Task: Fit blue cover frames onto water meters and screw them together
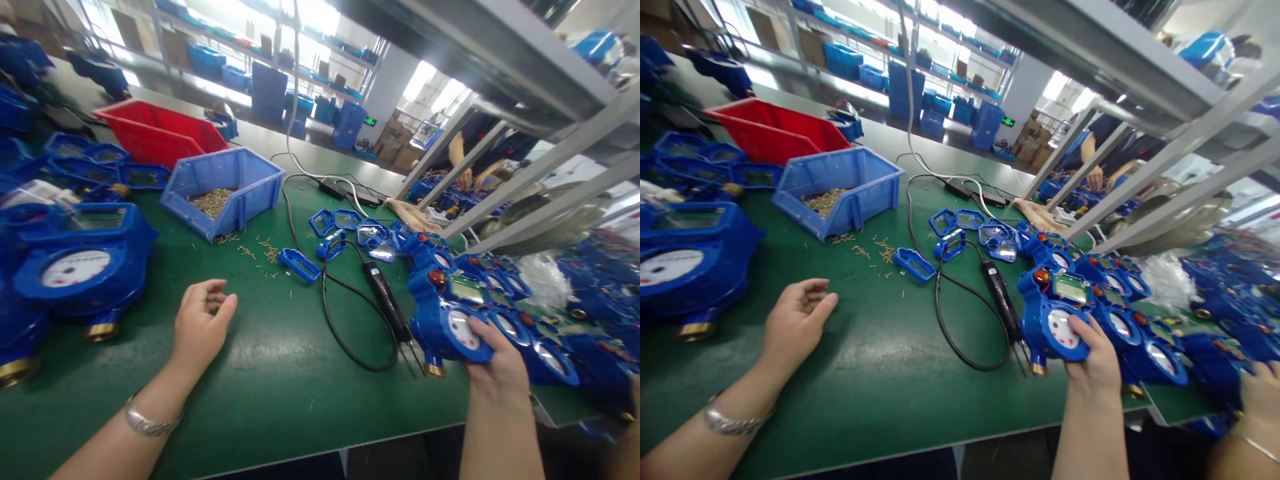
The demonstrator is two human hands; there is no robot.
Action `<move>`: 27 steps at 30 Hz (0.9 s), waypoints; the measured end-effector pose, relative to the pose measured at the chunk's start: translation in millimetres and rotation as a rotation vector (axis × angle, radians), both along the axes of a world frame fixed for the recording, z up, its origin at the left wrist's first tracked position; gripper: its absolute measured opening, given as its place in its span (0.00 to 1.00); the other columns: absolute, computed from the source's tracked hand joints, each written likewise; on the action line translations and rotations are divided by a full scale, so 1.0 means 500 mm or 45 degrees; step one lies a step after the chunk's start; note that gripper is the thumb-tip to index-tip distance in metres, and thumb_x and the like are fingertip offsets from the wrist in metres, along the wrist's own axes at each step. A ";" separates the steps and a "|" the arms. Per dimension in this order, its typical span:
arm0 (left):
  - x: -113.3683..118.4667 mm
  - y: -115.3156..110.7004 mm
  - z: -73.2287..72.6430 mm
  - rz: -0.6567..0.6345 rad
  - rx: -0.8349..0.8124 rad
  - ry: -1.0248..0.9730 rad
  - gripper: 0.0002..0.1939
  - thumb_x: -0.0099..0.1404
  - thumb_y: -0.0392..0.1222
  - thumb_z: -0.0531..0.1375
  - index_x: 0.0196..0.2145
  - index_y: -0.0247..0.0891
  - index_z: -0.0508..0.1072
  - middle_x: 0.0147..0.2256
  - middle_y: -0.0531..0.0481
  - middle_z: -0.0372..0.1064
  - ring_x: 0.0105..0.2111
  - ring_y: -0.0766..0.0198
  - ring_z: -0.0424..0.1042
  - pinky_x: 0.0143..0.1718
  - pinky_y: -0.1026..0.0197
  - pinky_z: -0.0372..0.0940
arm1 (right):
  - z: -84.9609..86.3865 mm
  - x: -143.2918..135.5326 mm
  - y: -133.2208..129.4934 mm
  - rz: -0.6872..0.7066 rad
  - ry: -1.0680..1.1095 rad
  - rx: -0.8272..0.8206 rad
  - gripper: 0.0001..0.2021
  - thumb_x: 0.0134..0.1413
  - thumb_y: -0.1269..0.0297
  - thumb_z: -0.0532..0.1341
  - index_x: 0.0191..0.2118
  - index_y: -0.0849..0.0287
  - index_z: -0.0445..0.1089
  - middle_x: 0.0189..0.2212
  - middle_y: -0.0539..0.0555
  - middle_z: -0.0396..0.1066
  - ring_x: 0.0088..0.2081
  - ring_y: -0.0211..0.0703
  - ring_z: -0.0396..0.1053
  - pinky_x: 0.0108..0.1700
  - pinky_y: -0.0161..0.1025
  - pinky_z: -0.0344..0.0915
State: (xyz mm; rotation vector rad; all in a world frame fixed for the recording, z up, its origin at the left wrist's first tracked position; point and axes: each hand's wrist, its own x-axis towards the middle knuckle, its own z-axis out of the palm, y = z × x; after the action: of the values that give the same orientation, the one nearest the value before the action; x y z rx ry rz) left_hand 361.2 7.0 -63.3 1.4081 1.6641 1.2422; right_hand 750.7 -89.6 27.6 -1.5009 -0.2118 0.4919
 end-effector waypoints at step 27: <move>-0.013 -0.001 0.032 -0.637 -0.237 -0.759 0.27 0.50 0.53 0.65 0.44 0.36 0.69 0.38 0.45 0.74 0.39 0.51 0.73 0.40 0.57 0.68 | -0.119 -0.413 0.109 1.017 -0.739 -0.361 0.23 0.55 0.53 0.54 0.51 0.64 0.61 0.46 0.64 0.67 0.40 0.46 0.70 0.43 0.46 0.68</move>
State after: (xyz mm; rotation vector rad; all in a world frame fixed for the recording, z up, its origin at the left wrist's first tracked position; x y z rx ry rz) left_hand 354.9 6.3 -47.2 1.0985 0.9224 1.0413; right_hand 544.1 -35.0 -31.7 -1.7810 -1.2721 0.7193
